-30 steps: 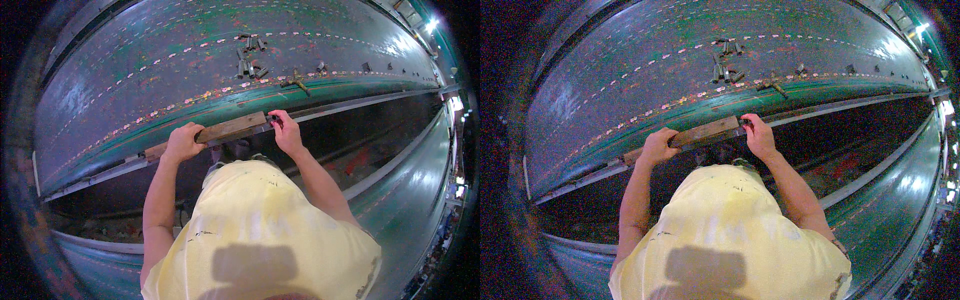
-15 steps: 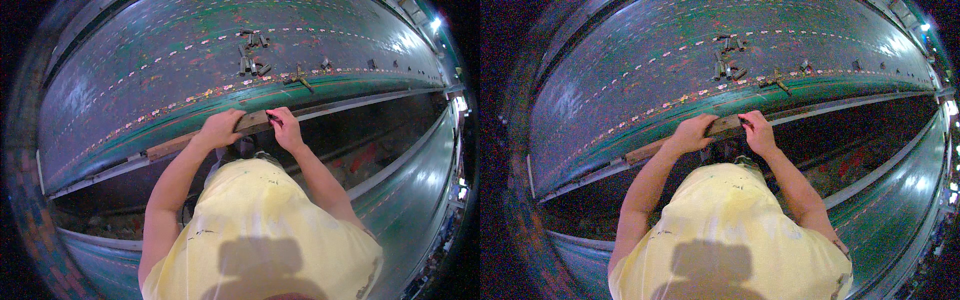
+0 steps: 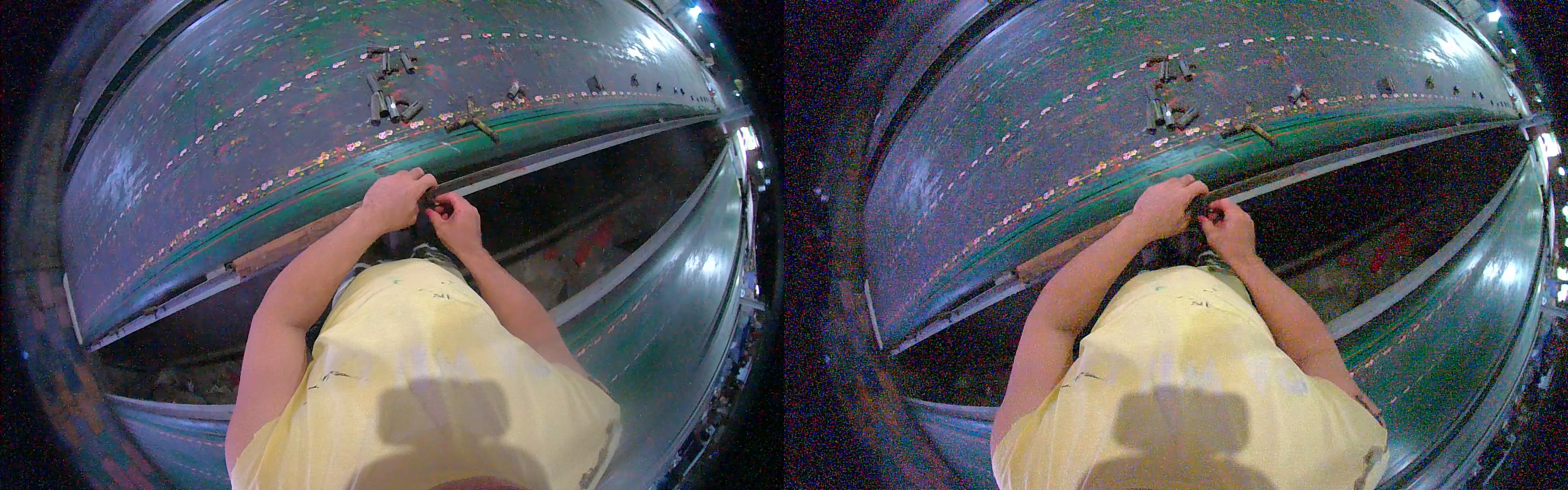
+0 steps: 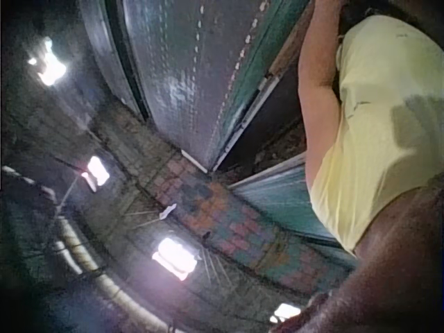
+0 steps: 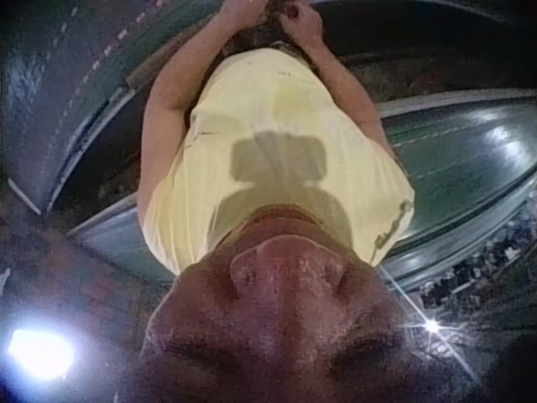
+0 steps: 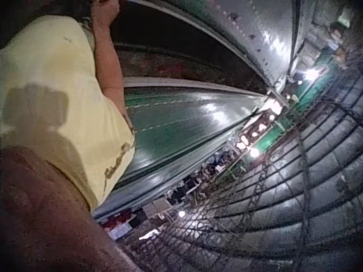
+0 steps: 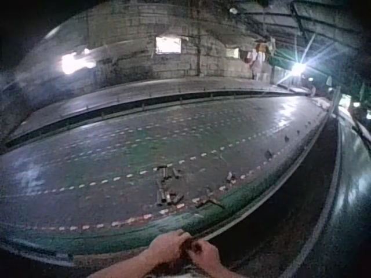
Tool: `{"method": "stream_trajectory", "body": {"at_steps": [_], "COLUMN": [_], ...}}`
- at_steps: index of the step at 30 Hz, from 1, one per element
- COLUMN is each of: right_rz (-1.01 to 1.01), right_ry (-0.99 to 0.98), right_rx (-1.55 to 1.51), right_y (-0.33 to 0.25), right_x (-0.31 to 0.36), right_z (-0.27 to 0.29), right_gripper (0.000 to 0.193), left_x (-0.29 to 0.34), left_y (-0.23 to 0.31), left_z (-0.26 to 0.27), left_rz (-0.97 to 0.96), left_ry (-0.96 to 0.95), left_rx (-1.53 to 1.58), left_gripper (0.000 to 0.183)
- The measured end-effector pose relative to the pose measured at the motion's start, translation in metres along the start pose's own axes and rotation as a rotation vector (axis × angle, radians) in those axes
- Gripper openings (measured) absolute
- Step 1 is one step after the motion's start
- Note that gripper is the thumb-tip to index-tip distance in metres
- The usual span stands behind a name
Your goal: The person repeatedly picks up small metal clips from a green conveyor belt and uses a wooden block to press or adjust them. The person handles the clips one at a time, placing them back on the belt after each adjustment.
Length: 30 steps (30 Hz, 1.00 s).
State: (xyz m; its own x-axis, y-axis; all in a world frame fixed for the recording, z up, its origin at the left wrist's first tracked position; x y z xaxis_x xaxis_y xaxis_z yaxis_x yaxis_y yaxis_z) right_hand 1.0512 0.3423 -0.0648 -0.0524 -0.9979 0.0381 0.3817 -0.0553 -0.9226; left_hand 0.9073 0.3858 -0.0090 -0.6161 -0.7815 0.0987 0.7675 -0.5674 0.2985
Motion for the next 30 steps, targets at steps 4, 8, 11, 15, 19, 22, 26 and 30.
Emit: {"method": "stream_trajectory", "body": {"at_steps": [4, 8, 11, 15, 19, 22, 26, 30], "right_rz": [0.113, 0.176, -0.524, -0.444, 0.422, 0.520, 0.434, 0.123], "right_ry": [-0.003, 0.019, -0.151, -0.220, 0.196, 0.181, 0.023, -0.182], "right_rx": [0.189, 0.270, -0.527, -0.330, 0.332, 0.655, 1.025, 0.679], "right_y": [-0.009, -0.006, 0.087, 0.050, -0.050, -0.061, -0.025, -0.022], "right_x": [-0.004, -0.001, 0.004, -0.017, -0.069, -0.122, -0.179, -0.187], "right_z": [-0.007, -0.018, -0.048, -0.024, 0.056, 0.064, 0.054, 0.045], "right_gripper": [0.024, 0.028, 0.036, 0.054, 0.014, 0.024, 0.043, 0.042], "left_x": [-0.002, -0.004, -0.008, -0.006, -0.005, -0.006, -0.009, -0.006], "left_y": [0.002, 0.003, 0.007, 0.004, 0.002, 0.003, 0.009, 0.002], "left_z": [0.002, 0.003, 0.002, 0.000, -0.004, -0.003, 0.004, -0.003], "left_rz": [0.005, 0.015, 0.012, 0.027, 0.011, 0.005, -0.025, -0.003], "left_ry": [0.024, 0.008, 0.005, -0.003, 0.019, 0.024, 0.029, 0.053], "left_rx": [-0.010, -0.044, -0.070, -0.070, -0.087, -0.102, -0.103, -0.126], "left_gripper": [0.040, 0.035, 0.031, 0.029, 0.028, 0.029, 0.030, 0.034]}}
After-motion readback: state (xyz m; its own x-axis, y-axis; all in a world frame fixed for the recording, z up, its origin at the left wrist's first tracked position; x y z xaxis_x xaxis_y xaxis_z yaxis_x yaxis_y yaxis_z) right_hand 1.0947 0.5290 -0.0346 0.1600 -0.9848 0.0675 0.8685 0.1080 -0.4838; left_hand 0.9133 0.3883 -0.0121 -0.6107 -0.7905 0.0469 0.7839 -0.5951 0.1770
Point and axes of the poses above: each hand's wrist, its own x-axis away from the middle knuckle, its own z-axis out of the back of the hand, y = z × x, the point moved 10 cm from there along -x, towards the middle knuckle, and after that the axes turned 13 degrees about -x, right-handed, at the moved point
